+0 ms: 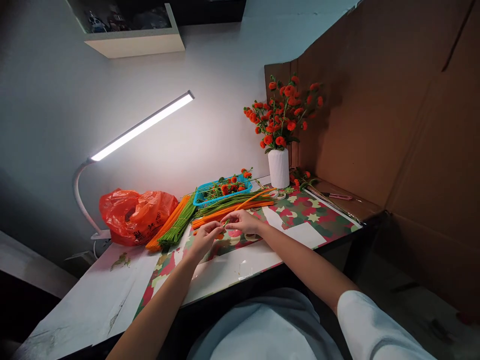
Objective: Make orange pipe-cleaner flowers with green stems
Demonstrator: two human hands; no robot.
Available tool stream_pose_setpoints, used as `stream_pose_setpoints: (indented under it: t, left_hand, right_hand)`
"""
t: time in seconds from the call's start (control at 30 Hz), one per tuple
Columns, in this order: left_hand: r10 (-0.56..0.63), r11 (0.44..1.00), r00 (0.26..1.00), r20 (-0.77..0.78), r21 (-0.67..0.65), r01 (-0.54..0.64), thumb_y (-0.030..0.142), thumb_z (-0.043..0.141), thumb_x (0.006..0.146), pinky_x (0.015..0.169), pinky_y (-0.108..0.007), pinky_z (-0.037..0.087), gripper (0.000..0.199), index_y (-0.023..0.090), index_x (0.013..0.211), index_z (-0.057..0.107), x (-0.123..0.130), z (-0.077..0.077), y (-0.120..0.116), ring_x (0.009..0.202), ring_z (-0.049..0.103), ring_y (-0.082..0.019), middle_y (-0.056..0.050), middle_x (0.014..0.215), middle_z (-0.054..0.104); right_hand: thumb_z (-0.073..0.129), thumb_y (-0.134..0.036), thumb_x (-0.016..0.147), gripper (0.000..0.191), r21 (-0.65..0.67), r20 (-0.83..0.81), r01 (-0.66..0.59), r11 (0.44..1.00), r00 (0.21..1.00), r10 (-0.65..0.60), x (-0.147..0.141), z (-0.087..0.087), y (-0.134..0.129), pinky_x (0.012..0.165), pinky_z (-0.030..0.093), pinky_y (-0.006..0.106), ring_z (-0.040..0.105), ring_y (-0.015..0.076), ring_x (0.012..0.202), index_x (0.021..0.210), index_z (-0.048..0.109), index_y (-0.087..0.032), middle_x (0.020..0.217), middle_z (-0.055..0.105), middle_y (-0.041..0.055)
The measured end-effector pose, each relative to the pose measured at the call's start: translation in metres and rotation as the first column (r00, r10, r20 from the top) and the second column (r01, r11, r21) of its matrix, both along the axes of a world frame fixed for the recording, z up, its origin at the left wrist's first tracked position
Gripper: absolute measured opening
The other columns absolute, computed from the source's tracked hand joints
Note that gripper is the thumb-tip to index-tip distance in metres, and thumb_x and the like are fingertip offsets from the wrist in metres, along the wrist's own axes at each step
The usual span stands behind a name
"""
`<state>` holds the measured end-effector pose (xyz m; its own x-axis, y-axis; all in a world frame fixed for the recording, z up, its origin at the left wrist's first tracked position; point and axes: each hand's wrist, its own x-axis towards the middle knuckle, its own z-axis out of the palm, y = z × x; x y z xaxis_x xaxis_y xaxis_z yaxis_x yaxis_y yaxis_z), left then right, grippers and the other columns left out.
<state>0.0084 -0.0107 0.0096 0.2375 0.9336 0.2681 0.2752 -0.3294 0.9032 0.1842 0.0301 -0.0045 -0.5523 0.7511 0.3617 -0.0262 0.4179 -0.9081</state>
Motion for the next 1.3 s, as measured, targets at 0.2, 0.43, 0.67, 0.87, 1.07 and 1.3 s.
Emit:
stream_pose_setpoints:
  t: [0.2, 0.43, 0.67, 0.87, 1.07, 1.3]
  left_hand:
    - [-0.081, 0.969, 0.960, 0.268, -0.206, 0.139, 0.032, 0.064, 0.066, 0.060, -0.022, 0.041, 0.017, 0.015, 0.065, 0.061, 0.001, 0.005, -0.004, 0.062, 0.053, -0.012, -0.001, 0.065, 0.059]
    - [-0.156, 0.984, 0.986, 0.054, -0.075, 0.160, 0.035, 0.059, 0.072, 0.064, -0.029, 0.046, 0.020, 0.015, 0.068, 0.062, -0.003, 0.005, -0.006, 0.066, 0.058, -0.016, -0.004, 0.069, 0.062]
    - [0.354, 0.792, 0.829, -0.434, 0.610, -0.018, 0.028, 0.058, 0.079, 0.074, -0.034, 0.044, 0.012, 0.019, 0.076, 0.066, 0.008, 0.002, -0.012, 0.082, 0.061, -0.022, -0.007, 0.085, 0.068]
    - [0.123, 0.911, 0.894, -0.430, 0.407, 0.070, 0.028, 0.056, 0.082, 0.074, -0.032, 0.044, 0.017, 0.019, 0.074, 0.068, 0.002, 0.002, -0.005, 0.079, 0.062, -0.020, -0.006, 0.085, 0.069]
    - [-0.407, 0.871, 0.904, 0.128, -0.245, 0.427, 0.048, 0.066, 0.072, 0.075, -0.036, 0.047, 0.034, 0.014, 0.076, 0.068, -0.009, 0.003, -0.004, 0.078, 0.065, -0.023, -0.010, 0.079, 0.068]
    - [-0.194, 0.977, 0.981, 0.009, -0.091, 0.194, 0.052, 0.063, 0.074, 0.072, -0.033, 0.047, 0.038, 0.015, 0.083, 0.067, -0.003, 0.001, -0.003, 0.078, 0.063, -0.021, -0.009, 0.084, 0.069]
  right_hand:
    - [0.076, -0.045, 0.063, 0.038, -0.125, -0.100, -0.058, 0.990, 0.994, 0.046, -0.001, 0.001, 0.001, 0.063, 0.042, 0.025, 0.053, 0.0104, 0.061, 0.082, 0.067, -0.013, 0.067, 0.062, -0.0004]
    - [0.077, -0.045, 0.061, 0.037, -0.135, -0.030, -0.089, 0.987, 0.996, 0.086, 0.005, 0.008, -0.002, 0.068, 0.046, 0.027, 0.058, 0.0128, 0.066, 0.077, 0.065, -0.014, 0.070, 0.065, 0.0011]
    - [0.073, -0.042, 0.065, 0.030, 0.027, 0.085, 0.103, 0.994, 0.991, -0.105, 0.006, 0.007, 0.000, 0.067, 0.046, 0.029, 0.058, 0.0158, 0.068, 0.072, 0.066, -0.013, 0.071, 0.066, 0.0036]
    - [0.071, -0.036, 0.067, 0.023, 0.077, 0.153, 0.145, 0.986, 0.976, -0.155, 0.006, 0.012, -0.007, 0.065, 0.045, 0.027, 0.057, 0.0150, 0.067, 0.072, 0.067, -0.013, 0.069, 0.065, 0.0026]
    - [0.070, -0.039, 0.071, 0.026, -0.084, 0.107, -0.081, 0.993, 0.990, 0.089, 0.012, 0.032, -0.028, 0.053, 0.043, 0.022, 0.056, 0.0118, 0.061, 0.079, 0.066, -0.014, 0.075, 0.065, 0.0029]
    - [0.072, -0.041, 0.069, 0.030, -0.057, 0.059, -0.019, 0.998, 0.998, 0.023, 0.010, 0.016, -0.008, 0.056, 0.042, 0.022, 0.055, 0.0116, 0.063, 0.079, 0.064, -0.014, 0.069, 0.063, 0.0008]
